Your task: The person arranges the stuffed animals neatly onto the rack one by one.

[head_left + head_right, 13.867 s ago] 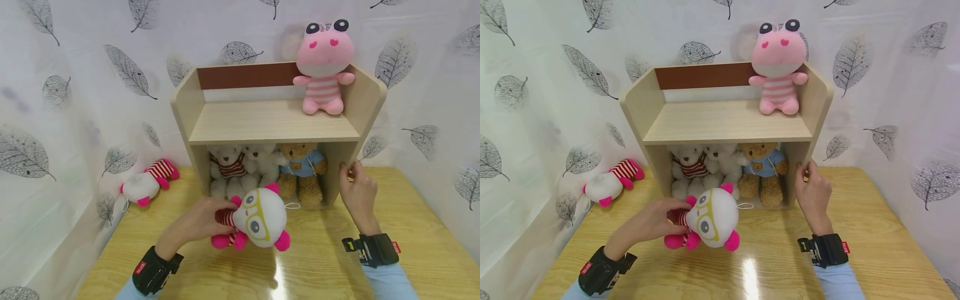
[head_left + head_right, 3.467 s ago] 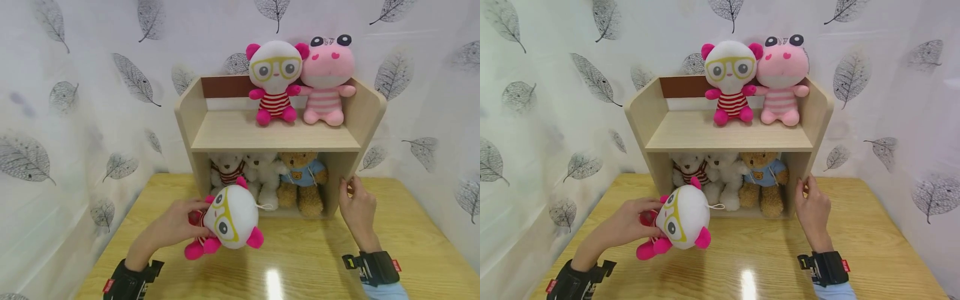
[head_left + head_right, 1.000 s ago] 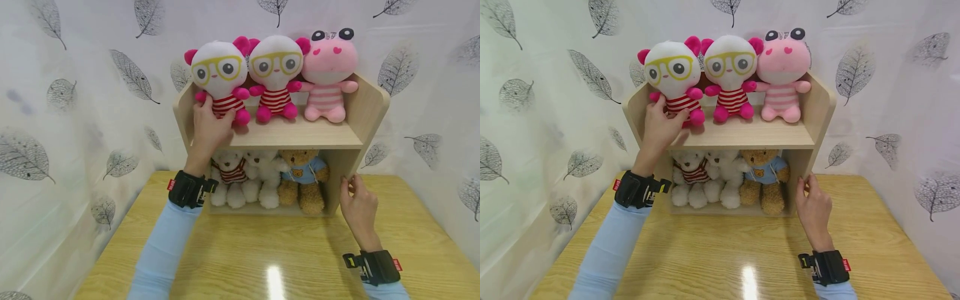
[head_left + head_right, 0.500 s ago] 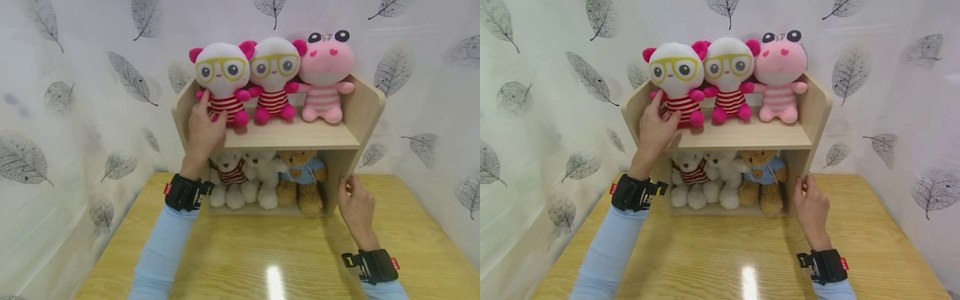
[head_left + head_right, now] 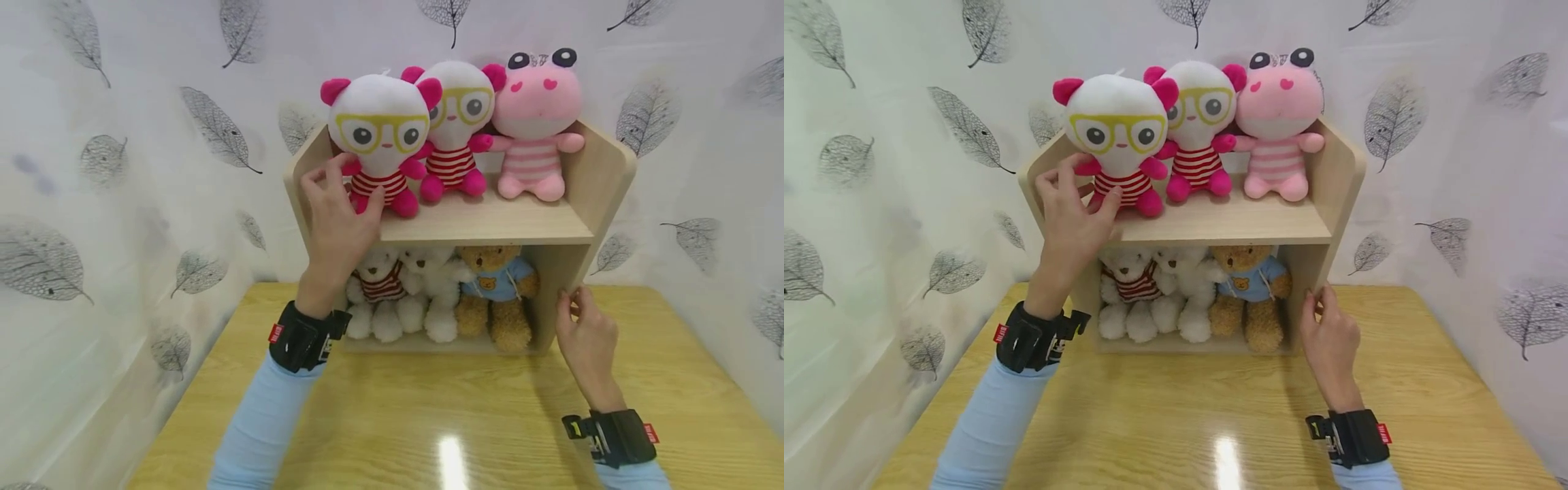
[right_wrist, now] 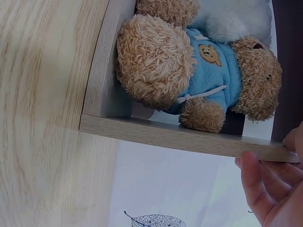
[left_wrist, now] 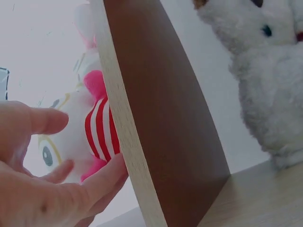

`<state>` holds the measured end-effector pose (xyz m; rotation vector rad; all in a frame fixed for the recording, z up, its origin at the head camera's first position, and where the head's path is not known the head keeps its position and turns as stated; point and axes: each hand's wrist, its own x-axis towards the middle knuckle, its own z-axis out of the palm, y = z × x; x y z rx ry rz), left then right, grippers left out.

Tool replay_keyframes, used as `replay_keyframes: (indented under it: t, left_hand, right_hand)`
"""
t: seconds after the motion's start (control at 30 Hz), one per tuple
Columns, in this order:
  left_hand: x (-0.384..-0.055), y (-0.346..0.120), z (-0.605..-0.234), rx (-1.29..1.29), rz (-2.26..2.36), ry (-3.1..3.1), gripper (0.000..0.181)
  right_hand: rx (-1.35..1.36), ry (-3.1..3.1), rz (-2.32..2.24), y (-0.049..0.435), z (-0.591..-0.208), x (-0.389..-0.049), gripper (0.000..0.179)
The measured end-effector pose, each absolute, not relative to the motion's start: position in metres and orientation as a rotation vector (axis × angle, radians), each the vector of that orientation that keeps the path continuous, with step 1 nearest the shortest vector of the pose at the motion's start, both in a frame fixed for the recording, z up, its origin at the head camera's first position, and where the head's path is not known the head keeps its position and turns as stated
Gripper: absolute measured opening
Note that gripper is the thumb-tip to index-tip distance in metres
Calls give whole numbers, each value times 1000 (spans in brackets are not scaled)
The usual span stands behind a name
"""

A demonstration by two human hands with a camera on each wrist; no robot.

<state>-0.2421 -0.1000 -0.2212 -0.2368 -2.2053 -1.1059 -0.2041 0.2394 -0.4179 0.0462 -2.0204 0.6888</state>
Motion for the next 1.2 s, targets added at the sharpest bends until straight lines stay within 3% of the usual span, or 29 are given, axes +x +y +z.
replay_keyframes:
  t: [0.27, 0.5, 0.77, 1.2]
  left_hand:
    - [-240, -92, -223, -368, -974, -2148, 33]
    - [-244, -90, -225, -487, -882, -2308, 46]
    - [-261, -92, -219, -274, -740, -2579, 65]
    - [-271, -90, -215, -340, -717, -2627, 46]
  right_hand:
    - [46, -2031, 692, 241, -417, -203, 18]
    - [23, -2039, 706, 240, -416, -202, 17]
    - [26, -2043, 708, 240, -418, -203, 16]
    - [36, -2030, 692, 240, -417, -203, 15]
